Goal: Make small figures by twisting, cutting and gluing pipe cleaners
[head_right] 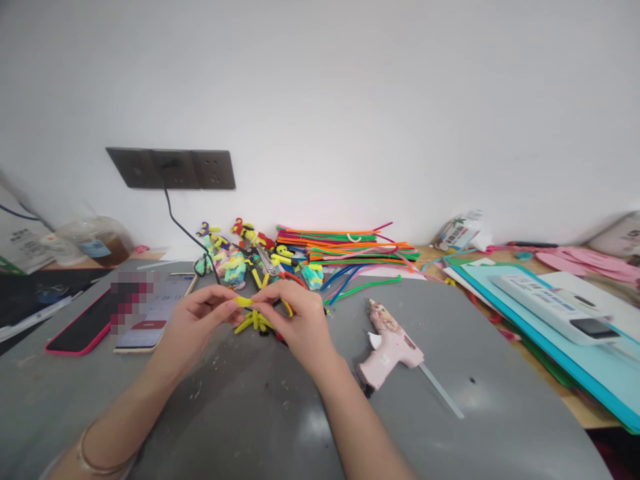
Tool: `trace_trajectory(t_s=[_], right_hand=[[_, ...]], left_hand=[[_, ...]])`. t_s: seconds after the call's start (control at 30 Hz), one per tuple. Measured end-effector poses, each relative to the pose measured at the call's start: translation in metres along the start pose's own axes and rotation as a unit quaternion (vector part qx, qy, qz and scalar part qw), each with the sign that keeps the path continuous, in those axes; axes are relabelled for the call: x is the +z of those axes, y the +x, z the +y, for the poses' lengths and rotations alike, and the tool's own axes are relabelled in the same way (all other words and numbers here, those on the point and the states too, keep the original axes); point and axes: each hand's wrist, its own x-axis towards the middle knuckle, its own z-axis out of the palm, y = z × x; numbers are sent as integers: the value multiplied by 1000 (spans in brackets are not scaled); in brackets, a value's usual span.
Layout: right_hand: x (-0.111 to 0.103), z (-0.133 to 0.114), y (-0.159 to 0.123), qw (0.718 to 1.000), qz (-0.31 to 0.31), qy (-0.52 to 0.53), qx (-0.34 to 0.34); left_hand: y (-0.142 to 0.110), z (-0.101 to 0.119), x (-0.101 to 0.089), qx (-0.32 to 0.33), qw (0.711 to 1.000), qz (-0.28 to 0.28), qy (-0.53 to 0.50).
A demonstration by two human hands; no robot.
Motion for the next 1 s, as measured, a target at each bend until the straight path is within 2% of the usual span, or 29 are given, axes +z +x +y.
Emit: trace_trajectory(t_s=[0.17, 0.33, 0.63, 0.77, 1.0], right_hand=[[-1, -1, 0, 1000, 0, 8, 15], [0, -2, 1, 1000, 0, 13, 21], [6, -5, -1, 998, 22, 42, 46], [5, -2, 0, 998, 17, 37, 48], [6, 0, 0, 1000, -15, 3, -1]], left_hand=[[-3, 2, -5, 102, 986, 19, 131], [-3, 2, -4, 141, 974, 37, 174], [-8, 2, -1, 168, 966, 59, 188], [-5, 1, 1, 148, 974, 34, 170], [0, -4, -3, 145, 973, -10, 181]])
